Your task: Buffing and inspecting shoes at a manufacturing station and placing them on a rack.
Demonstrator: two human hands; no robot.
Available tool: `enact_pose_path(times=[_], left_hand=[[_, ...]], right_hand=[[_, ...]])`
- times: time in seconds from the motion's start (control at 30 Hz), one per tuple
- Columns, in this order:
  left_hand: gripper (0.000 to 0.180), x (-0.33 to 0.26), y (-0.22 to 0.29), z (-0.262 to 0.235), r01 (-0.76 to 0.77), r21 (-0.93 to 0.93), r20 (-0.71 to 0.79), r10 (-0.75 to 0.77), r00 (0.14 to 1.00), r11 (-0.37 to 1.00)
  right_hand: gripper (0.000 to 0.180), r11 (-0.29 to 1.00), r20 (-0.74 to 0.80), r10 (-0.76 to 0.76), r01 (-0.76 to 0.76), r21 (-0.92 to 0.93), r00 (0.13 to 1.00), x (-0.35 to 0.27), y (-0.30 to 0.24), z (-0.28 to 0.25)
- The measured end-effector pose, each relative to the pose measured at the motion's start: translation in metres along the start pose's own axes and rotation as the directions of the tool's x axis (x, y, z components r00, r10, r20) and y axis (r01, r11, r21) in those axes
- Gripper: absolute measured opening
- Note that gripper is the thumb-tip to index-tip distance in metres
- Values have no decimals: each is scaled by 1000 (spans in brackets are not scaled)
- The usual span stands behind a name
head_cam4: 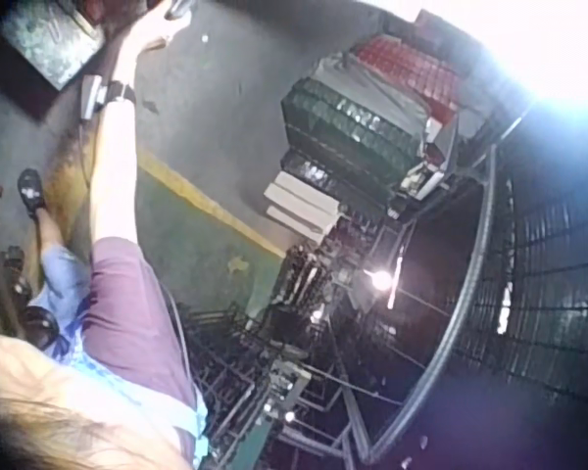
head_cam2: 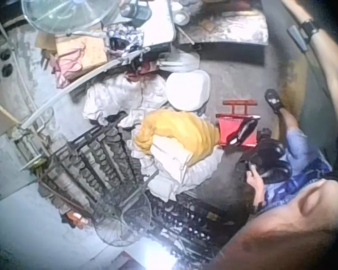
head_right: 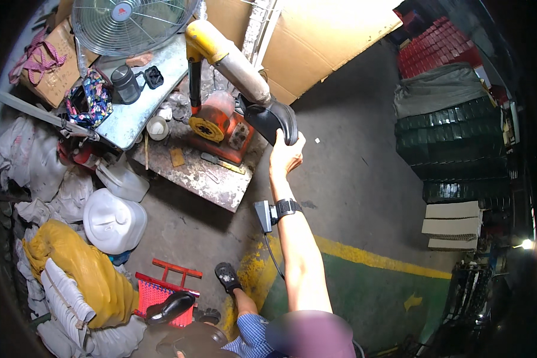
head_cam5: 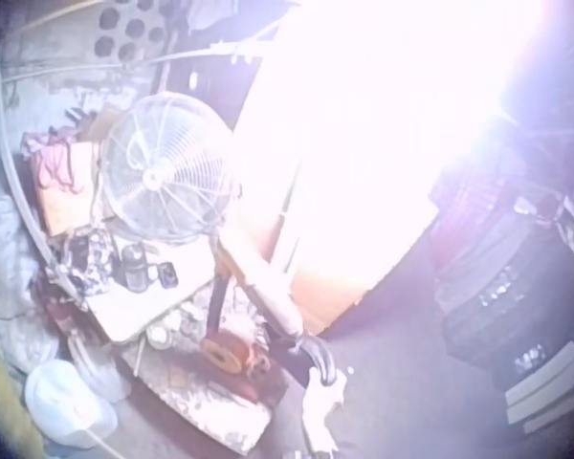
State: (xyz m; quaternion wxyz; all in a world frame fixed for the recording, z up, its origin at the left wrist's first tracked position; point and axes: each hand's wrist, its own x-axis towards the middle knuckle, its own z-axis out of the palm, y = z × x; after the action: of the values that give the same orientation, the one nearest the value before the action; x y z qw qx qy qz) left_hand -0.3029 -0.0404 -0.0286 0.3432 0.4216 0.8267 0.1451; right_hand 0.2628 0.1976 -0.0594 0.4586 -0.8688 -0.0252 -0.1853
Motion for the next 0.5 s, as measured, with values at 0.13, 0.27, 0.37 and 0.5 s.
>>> enact_pose_path(times=[0.13,0.27,0.37,0.5], left_hand=[[38,3,6,3,21,25,-5,-21,1000,999],[39,6,2,5,33,22,-17,-33,999,999],[39,6,5,4,33,31,7,-33,999,999],[39,4,15,4,36,76,22,-38,999,996]], right_hand=[[45,1000,-25,-4,4,12,1000,8,1,5],[46,1000,-51,2,-2,6,999,10,-1,8],[48,1000,-44,27,-27,5,999,9,1,6],[55,997,-75,64,-61,42,995,8,18,-4]])
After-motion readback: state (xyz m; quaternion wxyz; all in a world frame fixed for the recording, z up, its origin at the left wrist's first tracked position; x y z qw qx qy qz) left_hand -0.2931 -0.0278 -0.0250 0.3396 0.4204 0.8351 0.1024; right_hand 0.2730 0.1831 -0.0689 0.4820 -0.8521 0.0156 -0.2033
